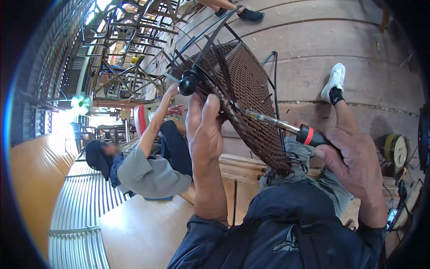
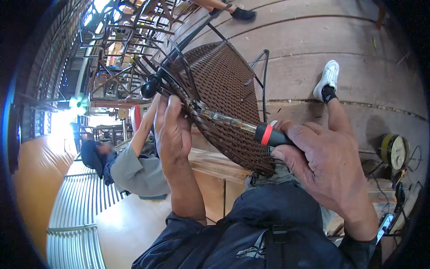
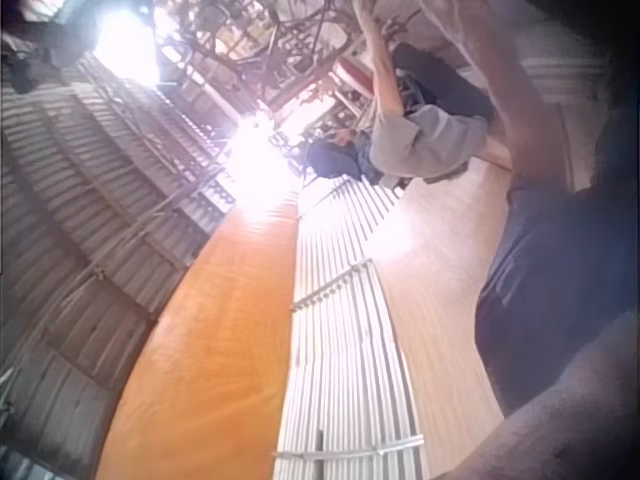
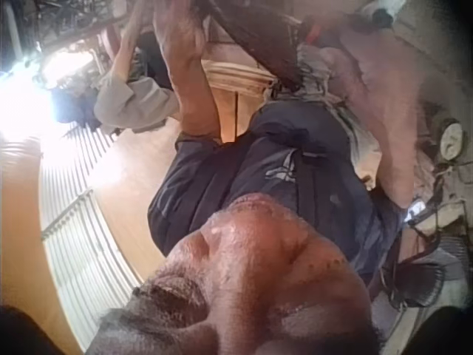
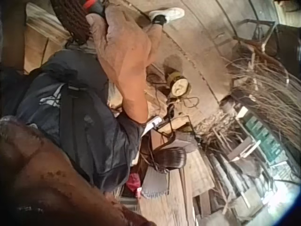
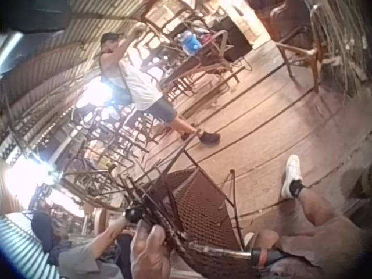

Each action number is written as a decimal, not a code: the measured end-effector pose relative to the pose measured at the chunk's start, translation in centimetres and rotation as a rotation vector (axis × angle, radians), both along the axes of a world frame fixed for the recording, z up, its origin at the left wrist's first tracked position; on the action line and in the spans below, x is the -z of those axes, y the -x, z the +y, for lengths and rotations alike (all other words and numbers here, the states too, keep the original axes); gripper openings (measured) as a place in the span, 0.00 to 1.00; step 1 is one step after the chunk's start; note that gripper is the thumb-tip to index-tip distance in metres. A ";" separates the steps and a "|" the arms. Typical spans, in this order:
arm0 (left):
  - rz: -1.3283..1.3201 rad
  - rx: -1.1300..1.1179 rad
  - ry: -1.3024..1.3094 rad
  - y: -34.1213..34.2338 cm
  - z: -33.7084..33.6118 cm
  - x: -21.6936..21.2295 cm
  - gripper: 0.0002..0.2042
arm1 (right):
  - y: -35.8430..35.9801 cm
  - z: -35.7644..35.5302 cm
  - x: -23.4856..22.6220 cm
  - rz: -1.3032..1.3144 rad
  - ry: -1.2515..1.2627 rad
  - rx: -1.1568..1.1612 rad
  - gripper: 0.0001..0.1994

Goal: Weaving and fusing synthetic rattan strips onto a chair frame using a soldering iron.

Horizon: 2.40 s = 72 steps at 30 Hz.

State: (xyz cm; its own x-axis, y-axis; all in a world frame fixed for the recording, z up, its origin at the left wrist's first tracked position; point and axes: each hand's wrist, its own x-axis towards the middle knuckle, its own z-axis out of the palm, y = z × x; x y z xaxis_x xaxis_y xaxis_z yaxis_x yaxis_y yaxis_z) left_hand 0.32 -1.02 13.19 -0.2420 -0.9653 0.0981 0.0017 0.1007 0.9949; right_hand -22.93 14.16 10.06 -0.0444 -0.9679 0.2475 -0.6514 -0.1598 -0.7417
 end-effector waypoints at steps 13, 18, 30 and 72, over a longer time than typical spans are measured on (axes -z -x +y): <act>-0.080 -0.171 0.325 -1.1 4.4 4.5 0.14 | -1.3 -1.5 -1.2 0.045 -0.062 -0.030 0.11; -0.171 -0.185 0.361 -1.0 4.2 4.5 0.13 | -1.6 -1.3 -1.9 0.095 -0.089 -0.008 0.11; -0.261 -0.222 0.428 -1.0 4.3 5.0 0.12 | -1.9 -1.4 -4.5 0.341 -0.088 0.069 0.19; -0.361 -0.139 0.878 -2.7 1.3 4.9 0.20 | 1.0 0.6 -6.7 0.309 0.017 0.345 0.19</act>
State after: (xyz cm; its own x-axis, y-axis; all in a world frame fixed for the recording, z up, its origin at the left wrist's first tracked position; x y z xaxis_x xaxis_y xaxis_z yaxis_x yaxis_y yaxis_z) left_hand 3.03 0.25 8.28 -0.2880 -0.6054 0.7420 -0.3584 0.7866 0.5027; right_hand -23.96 14.78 16.79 -0.2850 -0.9050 0.3158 -0.8590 0.0949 -0.5032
